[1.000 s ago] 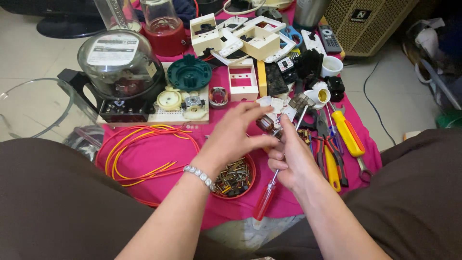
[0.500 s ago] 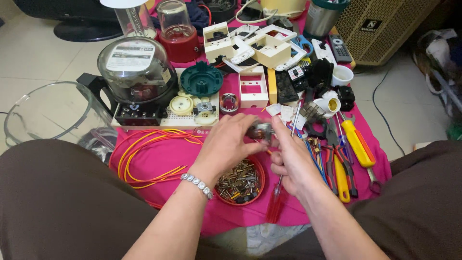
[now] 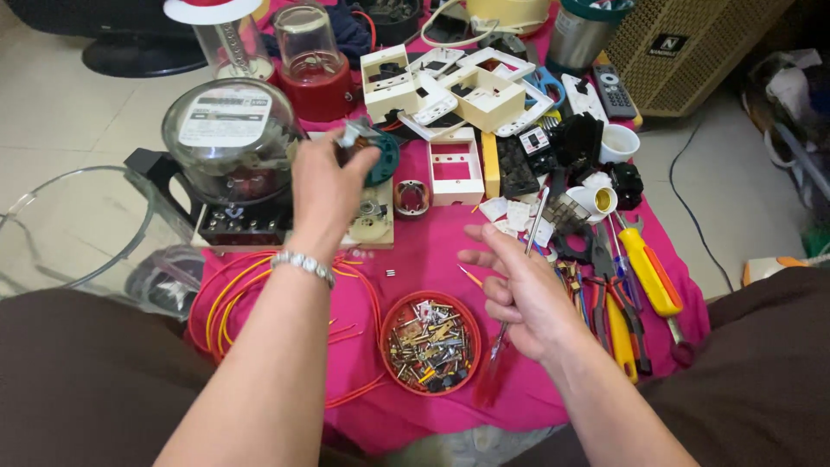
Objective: The person sits on the floor and handles various electronic components, including a motor, wires, and a circuit board. They use a screwdriver to work on a meter-like device and organize the parts on a pink cloth.
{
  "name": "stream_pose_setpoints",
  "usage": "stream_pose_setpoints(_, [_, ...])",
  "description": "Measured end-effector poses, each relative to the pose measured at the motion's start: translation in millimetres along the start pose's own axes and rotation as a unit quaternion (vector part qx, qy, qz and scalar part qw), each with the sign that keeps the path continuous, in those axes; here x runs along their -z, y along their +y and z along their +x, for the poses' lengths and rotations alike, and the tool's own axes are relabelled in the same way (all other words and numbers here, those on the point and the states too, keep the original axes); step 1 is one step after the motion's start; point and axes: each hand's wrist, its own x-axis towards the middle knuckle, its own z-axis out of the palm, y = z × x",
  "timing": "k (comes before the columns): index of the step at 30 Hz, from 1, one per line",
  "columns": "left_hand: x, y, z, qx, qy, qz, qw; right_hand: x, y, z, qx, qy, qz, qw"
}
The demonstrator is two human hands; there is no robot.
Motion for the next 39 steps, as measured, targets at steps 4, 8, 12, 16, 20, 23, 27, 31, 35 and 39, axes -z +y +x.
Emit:
stream_pose_setpoints(4, [-4.8,-8.1,27.8,-0.003,0.001,0.111,0.994,3.6,2.5,10.3,-0.005,0.010,0.014,1.000])
stream_pose_setpoints(8, [-27.2,-22.9,49.4,-0.034,-0.001,0.205,0.978,7.9,4.0,17.8,-0.012,0.017,0.028,0.999])
stream_pose_setpoints(12, [-36.6,-28.9,56.4,-0.028,-0.021,0.247,0.968,5.2,2.4,18.4,-0.023,0.020,0.024,0.999])
stream_pose_setpoints(16, [-47.7,-51.5,65.5,-0.018,-0.028,0.273,0.962,3.0,2.2,18.8,-0.026,0.014,0.017,0.999])
stream_pose_setpoints(20, [-28.8,-23.7,46.7,-0.032,-0.057,0.231,0.971,4.2,4.0,17.2,-0.025,0.011,0.022,0.999])
stream_pose_setpoints(23, [-4.3,-0.1,20.5,-0.048,-0.046,0.196,0.978,6.3,4.4,15.1,-0.018,0.005,0.016,1.000])
stream_pose_setpoints(27, [31.3,40.1,-30.7,-0.091,-0.063,0.124,0.986,9.5,2.8,8.1,0.003,0.003,0.006,1.000])
stream_pose_setpoints(31, [48.3,65.1,-97.8,-0.174,-0.076,0.031,0.981,14.9,4.4,0.7,0.015,-0.015,0.020,1.000])
stream_pose_setpoints(35, [55.2,87.9,-162.5,-0.064,-0.234,-0.079,0.967,24.0,7.9,-3.1,0.011,-0.014,0.087,0.996])
stream_pose_setpoints(39, [40.7,95.8,-199.4,0.050,-0.361,-0.031,0.931,48.1,24.6,13.9,0.029,-0.051,0.223,0.973])
